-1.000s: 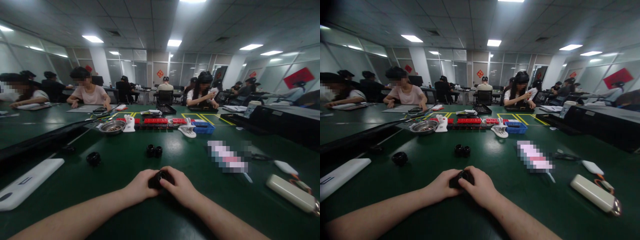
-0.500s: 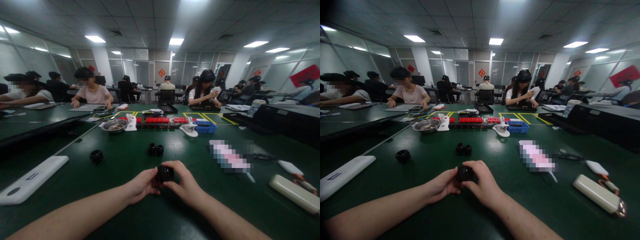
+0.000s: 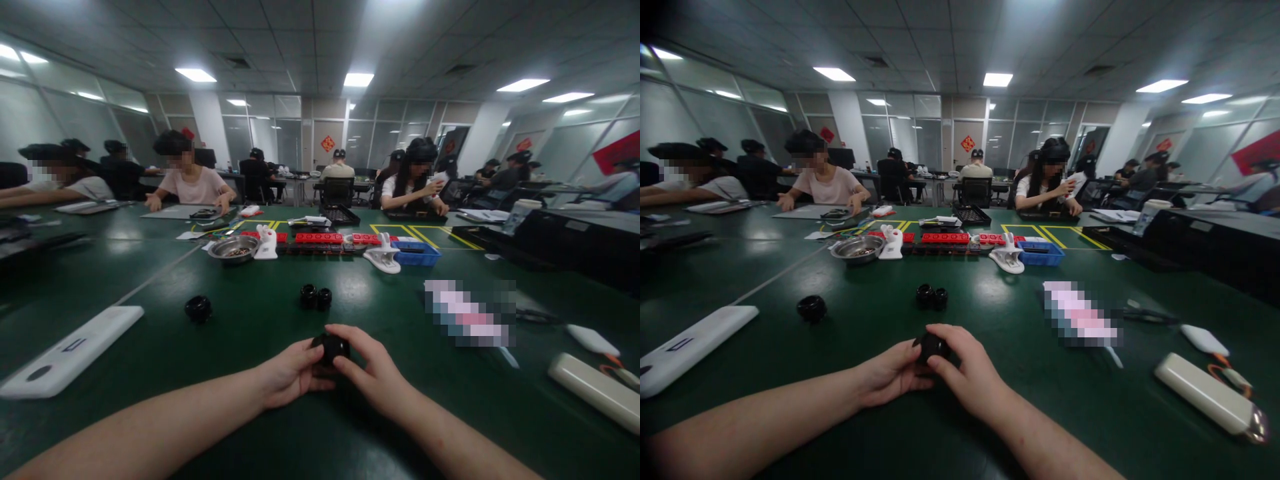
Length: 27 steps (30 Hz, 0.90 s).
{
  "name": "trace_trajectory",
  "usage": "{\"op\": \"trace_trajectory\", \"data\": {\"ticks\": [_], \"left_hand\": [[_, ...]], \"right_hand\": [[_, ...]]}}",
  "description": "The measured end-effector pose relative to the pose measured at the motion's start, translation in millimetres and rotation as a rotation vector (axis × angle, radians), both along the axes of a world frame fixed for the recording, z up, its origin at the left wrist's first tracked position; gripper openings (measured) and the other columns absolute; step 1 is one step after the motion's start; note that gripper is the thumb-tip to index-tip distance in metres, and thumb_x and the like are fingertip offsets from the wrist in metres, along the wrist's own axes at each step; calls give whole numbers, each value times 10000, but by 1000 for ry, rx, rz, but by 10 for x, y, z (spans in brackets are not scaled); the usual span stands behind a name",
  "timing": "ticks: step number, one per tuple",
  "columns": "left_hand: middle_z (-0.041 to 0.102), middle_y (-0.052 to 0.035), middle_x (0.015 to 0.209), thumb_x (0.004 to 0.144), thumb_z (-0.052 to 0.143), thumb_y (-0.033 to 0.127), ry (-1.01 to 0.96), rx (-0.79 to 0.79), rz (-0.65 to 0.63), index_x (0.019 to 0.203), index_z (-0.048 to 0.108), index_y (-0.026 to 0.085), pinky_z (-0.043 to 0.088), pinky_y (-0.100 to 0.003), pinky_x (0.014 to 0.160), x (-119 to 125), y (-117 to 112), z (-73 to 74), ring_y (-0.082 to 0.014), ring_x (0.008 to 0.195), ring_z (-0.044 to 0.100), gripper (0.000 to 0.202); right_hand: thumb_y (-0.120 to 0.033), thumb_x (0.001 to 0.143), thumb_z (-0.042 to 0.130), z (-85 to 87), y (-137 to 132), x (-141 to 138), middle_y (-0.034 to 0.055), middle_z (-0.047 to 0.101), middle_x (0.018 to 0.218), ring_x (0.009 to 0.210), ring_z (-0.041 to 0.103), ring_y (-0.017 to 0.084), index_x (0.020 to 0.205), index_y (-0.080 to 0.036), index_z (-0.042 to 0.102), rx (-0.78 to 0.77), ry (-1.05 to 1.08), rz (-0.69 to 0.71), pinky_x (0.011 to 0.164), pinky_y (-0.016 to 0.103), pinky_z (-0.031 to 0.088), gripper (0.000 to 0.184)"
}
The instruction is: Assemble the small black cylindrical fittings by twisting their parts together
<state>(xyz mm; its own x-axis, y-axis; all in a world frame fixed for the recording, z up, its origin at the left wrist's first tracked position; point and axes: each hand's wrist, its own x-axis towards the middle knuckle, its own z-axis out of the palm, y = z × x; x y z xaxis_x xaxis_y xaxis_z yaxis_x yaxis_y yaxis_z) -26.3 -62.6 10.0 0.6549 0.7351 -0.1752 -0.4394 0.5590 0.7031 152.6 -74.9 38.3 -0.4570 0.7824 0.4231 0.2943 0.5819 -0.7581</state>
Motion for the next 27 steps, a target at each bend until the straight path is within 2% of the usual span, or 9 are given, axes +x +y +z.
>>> {"op": "trace_trajectory", "data": {"ticks": [5,8,10,12,15,19,22,24,27], "left_hand": [[627,-60,866,632,750,358,52,-27,5,965,570,133,467,-255,636,13,-1,3,-151,721,618,440],[616,-64,875,635,737,361,127,36,76,946,571,135,462,-255,610,20,-21,29,-155,716,600,418],[605,-72,918,606,757,348,174,106,151,954,566,138,466,-266,632,25,-36,45,-172,770,593,449],[592,-72,966,572,783,311,200,158,208,977,562,145,467,-278,673,26,-45,51,-187,833,583,491],[583,-82,1013,580,783,298,198,168,215,1021,557,151,461,-305,741,22,-37,38,-202,891,574,517],[602,-92,960,608,756,400,153,116,166,1038,541,144,477,-311,693,13,16,4,-185,790,603,545],[608,-73,901,616,754,383,145,90,135,999,543,140,480,-273,636,11,45,-8,-161,729,608,500],[606,-69,892,617,756,348,154,96,140,982,548,135,478,-266,640,10,43,-8,-165,749,606,471],[594,-80,963,614,753,310,169,102,173,1008,549,145,471,-289,697,4,23,2,-191,845,589,473]], "right_hand": [[-134,779,530,11,-62,-19,83,490,1281,1186,444,212,1284,-241,360,-59,-5,55,996,432,348,543],[-176,781,540,25,-85,-24,107,429,1331,1228,392,223,1334,-226,255,-48,-2,44,1015,454,314,624],[-228,780,552,20,-73,-27,122,474,1280,1183,437,242,1303,-206,309,-60,-22,-54,985,464,343,577],[-254,771,571,15,-47,-27,118,564,1150,1065,522,249,1194,-188,443,-82,-88,-155,916,449,406,447],[-239,742,612,32,-19,-25,96,614,1019,942,563,245,1062,-191,538,-34,-198,-205,834,426,449,332],[-151,738,607,73,-23,-20,83,597,1059,982,530,246,1092,-221,522,163,-218,-103,854,436,425,371],[-108,745,575,67,-35,-22,82,579,1093,1017,506,247,1090,-230,522,252,-218,-70,886,454,398,370],[-146,732,599,44,-40,-23,84,568,1105,1029,501,252,1116,-230,502,217,-224,-87,892,454,396,405],[-255,735,614,12,-33,-18,105,556,1119,1027,509,260,1177,-203,455,81,-223,-193,875,446,411,473]]}}
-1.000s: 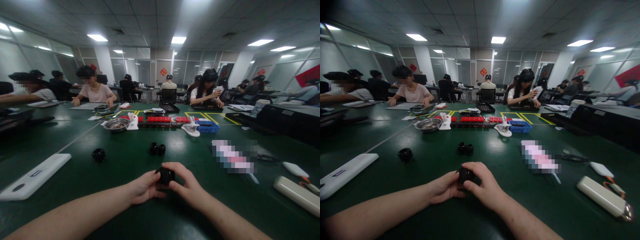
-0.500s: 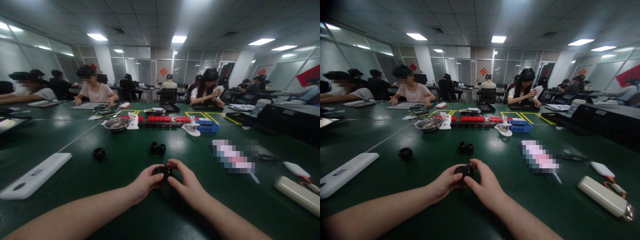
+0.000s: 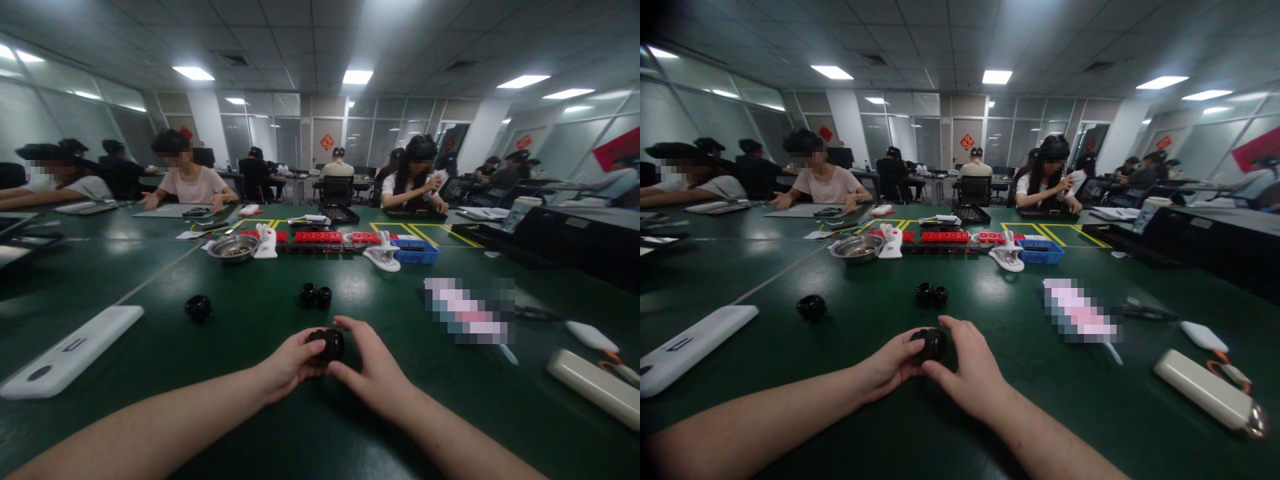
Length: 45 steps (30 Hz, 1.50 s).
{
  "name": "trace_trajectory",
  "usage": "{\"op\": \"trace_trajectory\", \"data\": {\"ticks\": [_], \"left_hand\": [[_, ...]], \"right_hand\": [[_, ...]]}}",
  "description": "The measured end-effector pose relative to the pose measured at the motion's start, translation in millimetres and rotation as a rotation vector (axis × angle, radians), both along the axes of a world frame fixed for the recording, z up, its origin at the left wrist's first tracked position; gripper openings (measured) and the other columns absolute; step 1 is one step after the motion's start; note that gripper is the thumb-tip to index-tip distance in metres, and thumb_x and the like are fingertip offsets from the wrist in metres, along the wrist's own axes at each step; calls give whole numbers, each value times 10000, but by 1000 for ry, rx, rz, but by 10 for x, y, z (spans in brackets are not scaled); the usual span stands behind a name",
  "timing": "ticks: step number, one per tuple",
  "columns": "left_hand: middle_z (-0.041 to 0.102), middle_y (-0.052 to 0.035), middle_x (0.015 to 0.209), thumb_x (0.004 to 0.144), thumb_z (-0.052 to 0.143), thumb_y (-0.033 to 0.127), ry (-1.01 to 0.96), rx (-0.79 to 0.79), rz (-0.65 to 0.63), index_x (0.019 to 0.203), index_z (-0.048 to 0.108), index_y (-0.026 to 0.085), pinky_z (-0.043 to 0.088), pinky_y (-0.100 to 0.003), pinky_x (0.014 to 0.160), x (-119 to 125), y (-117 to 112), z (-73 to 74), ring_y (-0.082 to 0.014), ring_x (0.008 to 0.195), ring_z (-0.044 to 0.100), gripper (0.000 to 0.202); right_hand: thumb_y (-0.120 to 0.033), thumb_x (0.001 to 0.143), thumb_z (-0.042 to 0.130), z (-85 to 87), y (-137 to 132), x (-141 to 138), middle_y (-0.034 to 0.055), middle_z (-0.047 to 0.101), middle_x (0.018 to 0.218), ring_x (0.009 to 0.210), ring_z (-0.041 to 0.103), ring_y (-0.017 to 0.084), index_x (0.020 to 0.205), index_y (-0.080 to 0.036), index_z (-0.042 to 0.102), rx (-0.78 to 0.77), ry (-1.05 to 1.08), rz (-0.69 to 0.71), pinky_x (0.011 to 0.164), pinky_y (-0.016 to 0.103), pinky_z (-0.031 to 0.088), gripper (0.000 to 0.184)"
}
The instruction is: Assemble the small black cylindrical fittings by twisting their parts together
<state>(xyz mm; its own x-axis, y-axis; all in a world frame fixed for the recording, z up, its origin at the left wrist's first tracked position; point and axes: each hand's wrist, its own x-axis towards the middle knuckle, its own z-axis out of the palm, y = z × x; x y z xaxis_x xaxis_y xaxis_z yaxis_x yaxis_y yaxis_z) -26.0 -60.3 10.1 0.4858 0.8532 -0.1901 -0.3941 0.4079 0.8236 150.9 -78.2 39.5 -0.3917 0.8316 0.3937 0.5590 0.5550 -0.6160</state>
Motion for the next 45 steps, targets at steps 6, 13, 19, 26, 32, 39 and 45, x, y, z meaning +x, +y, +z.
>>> {"op": "trace_trajectory", "data": {"ticks": [6,13,19,26,32,39,45], "left_hand": [[573,-90,1046,610,764,284,-33,12,-18,1075,532,171,451,-337,765,-12,4,8,-214,913,571,533],[615,-87,923,594,772,377,-35,-14,-76,1054,511,149,468,-299,672,-10,41,24,-177,742,620,575],[595,-66,955,550,806,320,-18,0,-3,1031,531,171,471,-303,677,-11,6,34,-195,793,615,574],[602,-113,987,573,791,360,-41,-16,-54,1063,527,140,475,-337,723,-13,26,33,-211,817,612,598],[627,-75,895,604,770,374,-62,-41,33,996,532,151,482,-273,620,2,49,-5,-177,710,629,510],[613,-68,950,602,778,292,-15,-5,58,1024,529,167,473,-278,674,6,1,17,-183,778,628,506],[659,-98,802,548,769,469,31,-40,-19,962,510,125,484,-258,575,-1,28,1,-193,651,654,597]], "right_hand": [[-269,781,582,51,23,8,84,622,932,884,545,240,1009,-184,575,-13,-75,-3,782,405,450,243],[-124,739,588,52,15,-3,88,544,1139,1041,483,237,1189,-225,485,100,-95,89,903,410,403,472],[-267,799,542,14,47,9,110,583,1037,983,526,245,1049,-158,540,-62,-35,-67,849,426,437,272],[-159,753,601,68,31,17,90,550,1079,1020,496,223,1070,-191,544,74,-46,74,882,378,429,324],[-215,766,574,7,35,31,111,510,1182,1098,466,244,1188,-187,474,59,-21,26,930,422,401,435],[-268,774,582,19,70,9,86,625,898,883,560,233,870,-164,607,27,-30,-96,785,400,472,143],[-168,750,601,44,35,24,95,575,1065,989,518,225,1073,-189,541,183,-32,48,860,391,448,329]]}}
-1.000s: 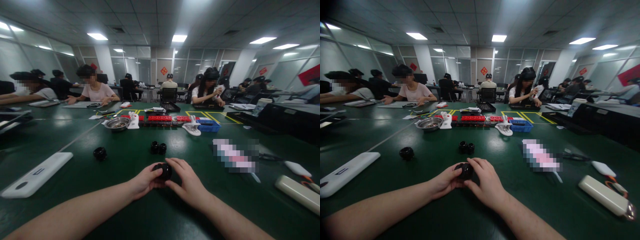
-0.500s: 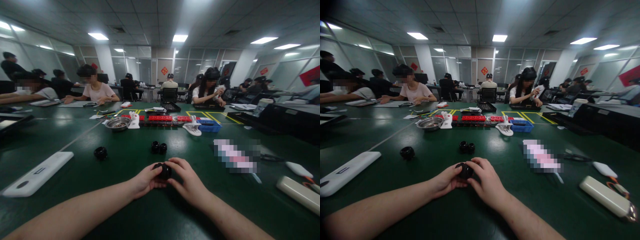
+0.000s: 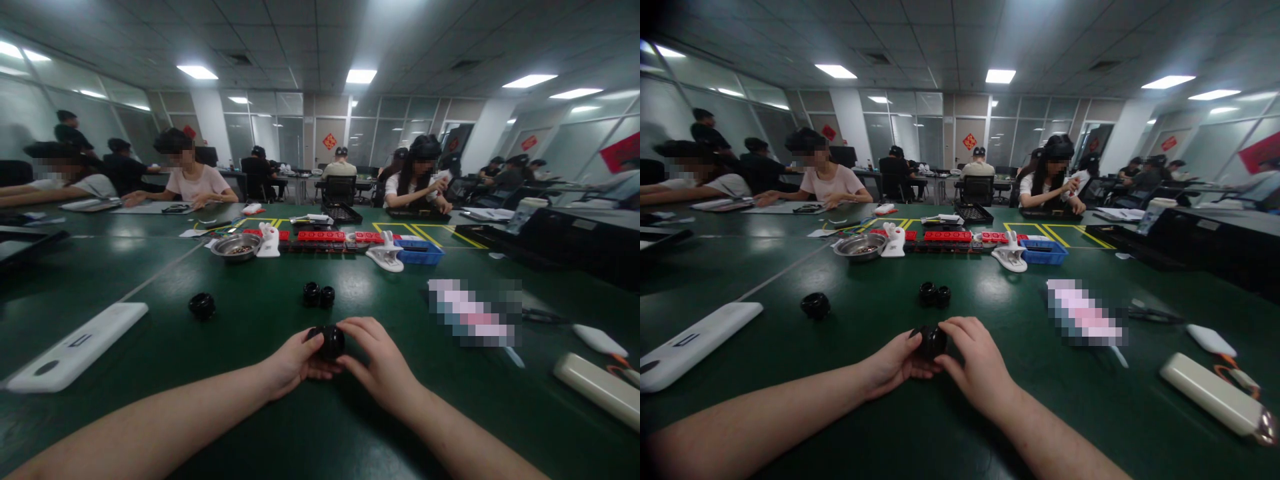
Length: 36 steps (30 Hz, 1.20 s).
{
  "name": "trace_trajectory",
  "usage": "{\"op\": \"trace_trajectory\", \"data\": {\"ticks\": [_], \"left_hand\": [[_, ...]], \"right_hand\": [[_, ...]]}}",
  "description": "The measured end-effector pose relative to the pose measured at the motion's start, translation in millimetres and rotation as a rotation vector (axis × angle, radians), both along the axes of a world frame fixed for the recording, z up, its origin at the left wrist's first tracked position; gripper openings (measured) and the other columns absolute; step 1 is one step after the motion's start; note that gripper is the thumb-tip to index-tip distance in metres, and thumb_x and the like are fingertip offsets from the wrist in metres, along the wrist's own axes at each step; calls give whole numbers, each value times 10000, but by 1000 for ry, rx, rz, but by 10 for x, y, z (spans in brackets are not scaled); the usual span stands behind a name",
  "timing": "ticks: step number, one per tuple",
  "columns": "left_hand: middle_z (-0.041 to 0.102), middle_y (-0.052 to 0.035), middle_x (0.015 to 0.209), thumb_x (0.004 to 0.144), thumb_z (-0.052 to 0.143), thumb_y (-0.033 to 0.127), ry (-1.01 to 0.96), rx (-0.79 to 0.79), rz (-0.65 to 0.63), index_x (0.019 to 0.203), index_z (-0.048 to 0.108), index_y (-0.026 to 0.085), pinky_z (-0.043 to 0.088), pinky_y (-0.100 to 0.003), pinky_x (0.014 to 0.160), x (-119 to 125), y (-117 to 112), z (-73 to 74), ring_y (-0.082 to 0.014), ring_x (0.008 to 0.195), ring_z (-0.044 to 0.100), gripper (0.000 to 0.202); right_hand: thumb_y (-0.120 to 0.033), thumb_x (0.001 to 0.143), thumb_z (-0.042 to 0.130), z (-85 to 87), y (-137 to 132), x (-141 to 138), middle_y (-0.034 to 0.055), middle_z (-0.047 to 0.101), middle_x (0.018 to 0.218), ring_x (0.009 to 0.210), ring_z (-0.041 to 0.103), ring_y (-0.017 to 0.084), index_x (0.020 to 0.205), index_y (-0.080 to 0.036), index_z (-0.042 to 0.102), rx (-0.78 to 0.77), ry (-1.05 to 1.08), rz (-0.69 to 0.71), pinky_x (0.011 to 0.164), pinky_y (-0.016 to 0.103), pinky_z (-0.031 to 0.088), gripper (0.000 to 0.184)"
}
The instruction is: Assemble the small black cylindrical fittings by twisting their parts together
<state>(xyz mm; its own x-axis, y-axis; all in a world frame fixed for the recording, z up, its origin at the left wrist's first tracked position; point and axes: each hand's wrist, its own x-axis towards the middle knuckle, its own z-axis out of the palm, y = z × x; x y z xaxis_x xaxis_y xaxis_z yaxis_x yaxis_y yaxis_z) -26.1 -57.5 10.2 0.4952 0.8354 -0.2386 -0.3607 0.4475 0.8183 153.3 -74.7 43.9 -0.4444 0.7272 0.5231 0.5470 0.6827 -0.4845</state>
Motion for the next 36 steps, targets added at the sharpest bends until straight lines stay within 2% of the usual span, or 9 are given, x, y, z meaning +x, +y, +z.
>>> {"op": "trace_trajectory", "data": {"ticks": [5,8,11,16,20,25,31,34,36], "left_hand": [[657,-72,771,557,779,413,-7,-10,28,960,508,130,481,-228,541,8,3,7,-178,626,653,562],[647,-61,834,544,802,327,1,2,55,1004,509,143,489,-231,577,16,-19,27,-179,689,654,576],[642,-62,877,555,802,282,0,18,63,1031,505,152,493,-236,600,19,-31,22,-179,722,652,577],[663,-98,765,638,712,463,12,-17,0,947,512,117,485,-227,533,14,1,-19,-177,610,654,506],[658,-81,742,619,737,413,-1,-15,11,941,521,112,479,-211,513,8,7,-3,-153,569,639,491],[646,-60,828,567,792,257,1,16,2,1052,499,143,488,-222,571,1,-19,48,-147,628,641,578],[647,-84,735,644,709,460,2,2,-68,941,505,111,476,-218,513,-4,16,12,-151,557,638,502],[632,-43,701,594,739,458,8,3,-46,907,503,125,459,-199,460,4,17,13,-120,484,605,515],[620,-25,686,565,766,414,17,18,-13,923,502,129,445,-184,440,12,7,32,-108,478,590,529]], "right_hand": [[-225,764,579,9,-6,26,108,557,1108,1031,507,243,1127,-182,508,-48,-7,-49,877,423,437,372],[-263,783,565,-1,12,15,106,600,996,955,541,244,1000,-165,563,-118,-4,-122,827,425,459,238],[-238,751,617,-6,26,-1,81,613,926,904,552,233,898,-182,587,-118,-19,-102,799,405,470,160],[-124,729,611,3,5,3,80,569,1055,992,515,221,1050,-205,529,-30,2,9,864,400,440,342],[-197,721,629,-13,10,12,103,551,1080,1007,509,241,1083,-179,492,-90,7,-40,867,426,434,387],[-231,746,621,-12,43,7,86,591,966,942,535,231,922,-171,568,-169,-1,-67,833,404,449,193],[-120,739,598,17,-1,11,81,535,1102,1044,486,224,1095,-223,517,-69,-6,49,893,396,420,379],[-169,727,619,1,-4,12,94,526,1133,1070,472,236,1133,-200,491,-84,-9,18,914,409,402,427],[-233,736,622,-17,14,8,101,554,1090,1030,498,243,1089,-175,517,-138,1,-39,886,419,419,373]]}}
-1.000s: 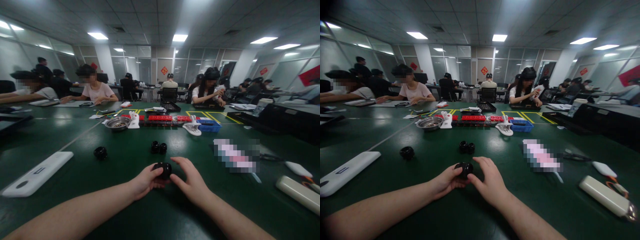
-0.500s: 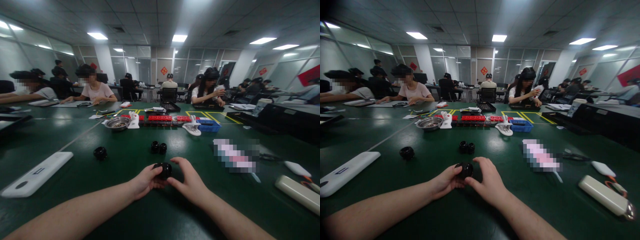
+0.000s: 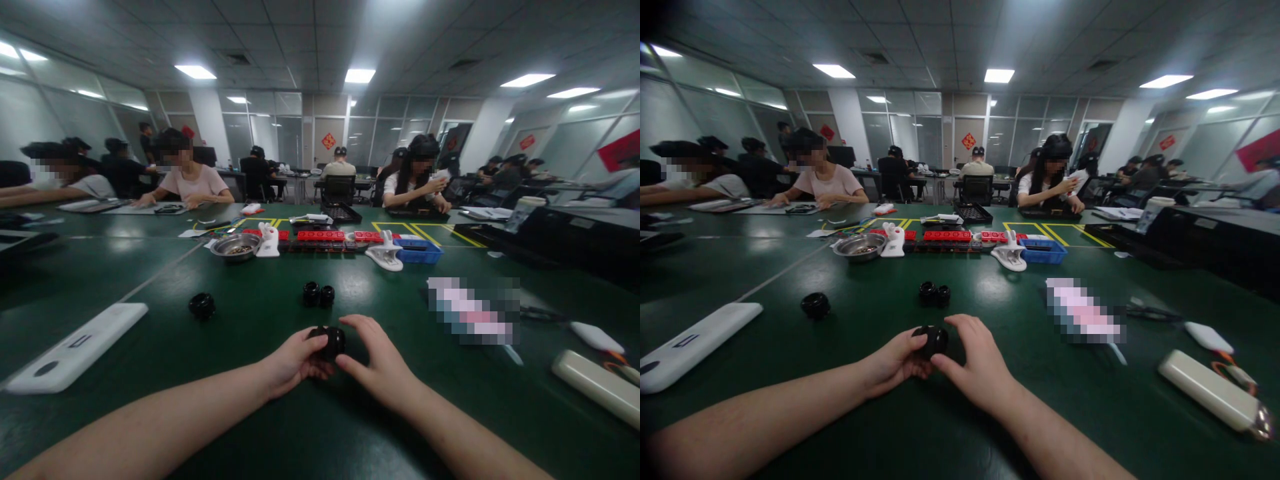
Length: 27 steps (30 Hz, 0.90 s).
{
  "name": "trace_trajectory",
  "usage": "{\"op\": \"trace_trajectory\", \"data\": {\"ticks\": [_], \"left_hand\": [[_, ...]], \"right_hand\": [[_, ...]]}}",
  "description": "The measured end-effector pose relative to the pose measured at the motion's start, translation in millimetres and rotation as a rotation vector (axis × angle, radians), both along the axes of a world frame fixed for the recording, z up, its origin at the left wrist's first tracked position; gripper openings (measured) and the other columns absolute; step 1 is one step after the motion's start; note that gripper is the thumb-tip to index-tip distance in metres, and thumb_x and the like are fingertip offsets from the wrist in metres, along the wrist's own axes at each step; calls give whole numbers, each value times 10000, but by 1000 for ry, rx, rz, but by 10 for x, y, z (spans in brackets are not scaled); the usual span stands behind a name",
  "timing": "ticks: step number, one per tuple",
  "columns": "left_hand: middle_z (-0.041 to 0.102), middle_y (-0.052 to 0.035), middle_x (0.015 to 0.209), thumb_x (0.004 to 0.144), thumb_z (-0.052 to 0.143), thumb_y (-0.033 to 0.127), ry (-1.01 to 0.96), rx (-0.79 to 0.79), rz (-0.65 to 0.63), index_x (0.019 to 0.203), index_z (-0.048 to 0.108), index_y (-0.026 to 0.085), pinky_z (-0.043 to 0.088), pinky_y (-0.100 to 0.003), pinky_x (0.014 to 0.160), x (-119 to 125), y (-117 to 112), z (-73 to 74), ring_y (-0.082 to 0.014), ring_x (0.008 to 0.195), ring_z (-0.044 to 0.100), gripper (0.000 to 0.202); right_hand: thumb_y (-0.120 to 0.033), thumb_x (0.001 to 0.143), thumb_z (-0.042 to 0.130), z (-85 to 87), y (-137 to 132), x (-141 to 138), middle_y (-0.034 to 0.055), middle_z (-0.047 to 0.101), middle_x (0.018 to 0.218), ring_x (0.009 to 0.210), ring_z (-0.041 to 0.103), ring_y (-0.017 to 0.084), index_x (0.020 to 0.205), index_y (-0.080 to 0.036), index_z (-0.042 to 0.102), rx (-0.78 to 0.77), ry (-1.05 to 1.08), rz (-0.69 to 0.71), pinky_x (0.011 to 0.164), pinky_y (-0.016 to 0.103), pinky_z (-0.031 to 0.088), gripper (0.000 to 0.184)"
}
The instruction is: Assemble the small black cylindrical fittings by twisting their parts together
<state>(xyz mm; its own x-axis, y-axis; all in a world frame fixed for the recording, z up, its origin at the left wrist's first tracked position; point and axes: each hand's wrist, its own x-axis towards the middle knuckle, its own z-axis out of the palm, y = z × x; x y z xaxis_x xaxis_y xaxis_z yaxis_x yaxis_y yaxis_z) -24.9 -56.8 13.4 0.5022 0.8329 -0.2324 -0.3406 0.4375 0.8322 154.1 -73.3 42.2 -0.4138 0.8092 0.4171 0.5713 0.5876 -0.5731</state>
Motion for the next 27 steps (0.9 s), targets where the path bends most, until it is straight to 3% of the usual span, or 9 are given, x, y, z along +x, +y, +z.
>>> {"op": "trace_trajectory", "data": {"ticks": [4,10,13,16,19,24,27], "left_hand": [[611,-12,698,559,783,352,23,23,11,1003,479,140,431,-172,431,9,-6,11,-98,483,583,578],[597,-24,683,662,667,507,-1,10,-55,883,493,127,407,-190,392,-11,34,-70,-96,409,553,473],[594,-24,695,644,703,445,-7,0,-15,884,502,122,415,-191,410,-17,30,-52,-92,424,552,450],[600,-31,756,620,746,314,-6,0,4,973,501,136,442,-203,467,-15,10,-7,-109,504,589,465],[614,-55,832,606,762,238,-7,14,-22,1067,485,148,465,-218,532,-10,4,11,-126,581,618,545],[630,-62,697,664,687,470,-18,-33,-72,936,516,111,464,-212,481,-9,39,-33,-142,520,621,482],[629,-49,692,659,690,466,-24,-36,-74,887,530,116,456,-209,455,-11,47,-43,-115,460,590,448]], "right_hand": [[-242,770,598,-13,30,-10,79,599,961,935,539,228,915,-181,594,-51,6,-36,833,403,445,158],[-150,733,613,35,-12,1,83,529,1130,1076,477,234,1101,-229,523,10,25,79,916,414,401,387],[-223,739,614,14,8,7,98,529,1138,1079,478,244,1110,-203,512,-25,36,28,921,432,395,385],[-271,790,558,-33,59,3,99,575,1050,1006,523,238,1002,-182,569,-88,55,-38,879,430,423,230],[-252,791,568,-53,84,-4,90,589,996,971,536,226,898,-177,613,-87,46,-17,862,403,435,138],[-178,732,631,-13,18,-8,95,546,1089,1043,495,228,1072,-189,552,23,40,62,900,387,420,350],[-164,737,605,-16,-10,-10,89,520,1143,1084,472,230,1136,-220,511,55,19,80,920,398,405,414]]}}
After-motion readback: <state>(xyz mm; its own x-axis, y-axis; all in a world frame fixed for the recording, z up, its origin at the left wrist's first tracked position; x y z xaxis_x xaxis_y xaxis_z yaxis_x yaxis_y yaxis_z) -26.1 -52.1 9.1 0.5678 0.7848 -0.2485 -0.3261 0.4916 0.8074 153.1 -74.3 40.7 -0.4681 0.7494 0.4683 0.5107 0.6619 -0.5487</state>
